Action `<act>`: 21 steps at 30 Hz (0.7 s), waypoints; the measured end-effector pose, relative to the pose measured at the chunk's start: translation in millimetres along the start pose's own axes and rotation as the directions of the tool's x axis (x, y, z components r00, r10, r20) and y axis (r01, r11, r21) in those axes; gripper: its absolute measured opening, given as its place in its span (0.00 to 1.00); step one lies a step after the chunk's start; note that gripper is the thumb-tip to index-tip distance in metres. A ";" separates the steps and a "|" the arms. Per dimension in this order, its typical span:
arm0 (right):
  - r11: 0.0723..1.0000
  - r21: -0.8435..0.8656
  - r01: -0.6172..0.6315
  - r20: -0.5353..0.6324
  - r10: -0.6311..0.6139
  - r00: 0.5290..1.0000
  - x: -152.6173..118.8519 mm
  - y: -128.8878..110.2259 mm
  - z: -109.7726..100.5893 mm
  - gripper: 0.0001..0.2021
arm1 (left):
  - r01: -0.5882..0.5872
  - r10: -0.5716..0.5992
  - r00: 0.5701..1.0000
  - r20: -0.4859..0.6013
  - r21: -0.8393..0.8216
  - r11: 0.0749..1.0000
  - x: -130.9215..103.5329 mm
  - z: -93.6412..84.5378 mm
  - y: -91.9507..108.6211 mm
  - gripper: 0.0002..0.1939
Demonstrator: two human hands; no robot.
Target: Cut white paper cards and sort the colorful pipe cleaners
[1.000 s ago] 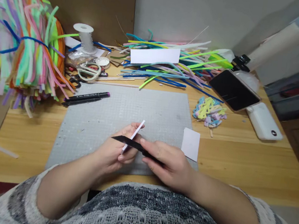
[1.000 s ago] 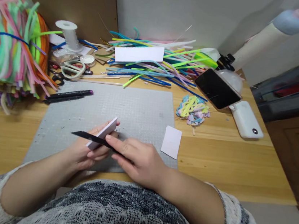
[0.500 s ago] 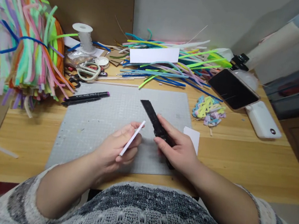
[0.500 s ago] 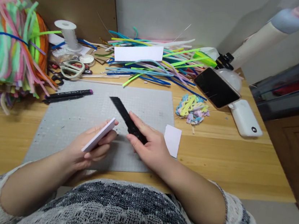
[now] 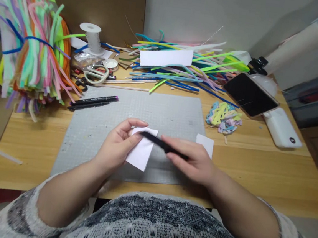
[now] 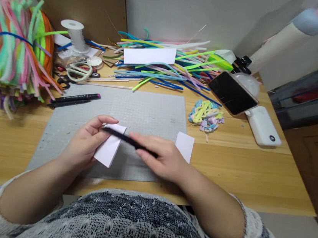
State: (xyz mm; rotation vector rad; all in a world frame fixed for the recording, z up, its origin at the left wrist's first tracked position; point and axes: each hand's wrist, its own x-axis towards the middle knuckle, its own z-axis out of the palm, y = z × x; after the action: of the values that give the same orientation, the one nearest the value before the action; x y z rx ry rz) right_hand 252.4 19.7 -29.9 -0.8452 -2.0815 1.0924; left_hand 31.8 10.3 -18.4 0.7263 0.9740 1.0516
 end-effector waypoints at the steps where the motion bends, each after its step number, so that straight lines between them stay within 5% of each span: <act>1: 0.988 0.079 -0.134 -0.095 0.142 0.985 1.0 0.9 0.2 0.20 | 0.010 -0.010 1.000 0.013 0.014 1.000 -0.5 -0.1 -0.4 0.13; 3: 0.859 0.365 -0.360 -0.186 0.446 0.876 4.7 2.1 -0.2 0.17 | 0.020 -0.021 0.999 0.032 0.044 0.999 -1.4 0.2 -1.6 0.13; 6: 0.513 0.764 -0.392 -0.051 0.654 0.755 12.1 2.2 -3.4 0.14 | -0.036 0.036 0.999 0.002 0.116 0.993 -2.8 1.5 -3.9 0.12; 10: 0.222 0.919 -0.325 0.101 0.664 0.741 16.9 2.3 -6.6 0.13 | -0.230 0.263 0.962 -0.074 0.299 0.926 -5.1 3.7 -7.5 0.15; 15: 0.151 0.909 -0.389 0.241 0.571 0.785 15.0 4.6 -4.0 0.16 | -0.298 0.323 0.946 -0.007 0.367 0.881 -7.7 4.8 -10.1 0.30; 21: 0.030 0.882 -0.470 0.380 0.544 0.748 13.9 8.0 -3.9 0.17 | -0.305 0.348 0.937 -0.035 0.401 0.864 -8.6 3.9 -10.6 0.34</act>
State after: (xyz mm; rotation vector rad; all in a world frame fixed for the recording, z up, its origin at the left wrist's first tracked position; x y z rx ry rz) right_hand 249.1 35.7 -31.8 -0.8845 -0.5168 2.3222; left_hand 37.7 -1.7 -23.5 1.2091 1.1985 1.2140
